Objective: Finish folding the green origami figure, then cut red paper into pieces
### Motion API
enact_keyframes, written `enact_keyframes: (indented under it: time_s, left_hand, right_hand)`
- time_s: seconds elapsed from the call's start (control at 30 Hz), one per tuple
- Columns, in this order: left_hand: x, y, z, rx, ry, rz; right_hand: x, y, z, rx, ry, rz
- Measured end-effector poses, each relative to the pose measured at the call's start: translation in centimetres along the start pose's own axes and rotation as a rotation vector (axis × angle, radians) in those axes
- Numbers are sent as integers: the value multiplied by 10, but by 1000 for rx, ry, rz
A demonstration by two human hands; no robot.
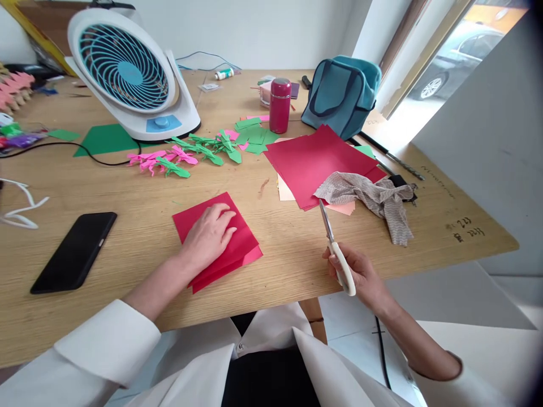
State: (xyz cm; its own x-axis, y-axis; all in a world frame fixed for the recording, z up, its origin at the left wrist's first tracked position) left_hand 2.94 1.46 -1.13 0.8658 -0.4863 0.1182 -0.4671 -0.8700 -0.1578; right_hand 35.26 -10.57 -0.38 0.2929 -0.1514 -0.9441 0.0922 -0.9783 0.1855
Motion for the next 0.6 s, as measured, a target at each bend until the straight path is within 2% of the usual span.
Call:
enact_keyframes:
  time_s: [0.13, 0.3, 0.5, 0.6]
  left_hand:
    - [19, 12, 7, 9, 46, -11]
    - [25, 24, 20, 7, 65, 7]
    - [28, 27, 20, -66, -23, 44]
    - [29, 28, 18, -58, -34, 69]
  right_hand:
    - [4, -7, -5, 75, 283, -41]
    - [-1, -18, -19, 181, 714, -138]
    - [-6, -46, -59, 321, 1052, -75]
    - [-7, -66, -86, 448, 1155, -13]
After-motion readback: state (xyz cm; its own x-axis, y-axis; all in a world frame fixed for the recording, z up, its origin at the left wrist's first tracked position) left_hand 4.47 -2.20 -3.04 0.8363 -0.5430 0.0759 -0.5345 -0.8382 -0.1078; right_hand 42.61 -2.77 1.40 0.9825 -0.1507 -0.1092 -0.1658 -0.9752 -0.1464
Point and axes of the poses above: each hand's wrist, its own y-axis away from the middle knuckle, its own z-axis out of the palm, x = y × z, the point moved 1 cm from there along -y, towards the middle knuckle, and after that the axes turned 1 degree about -z, right-handed, at the moved point
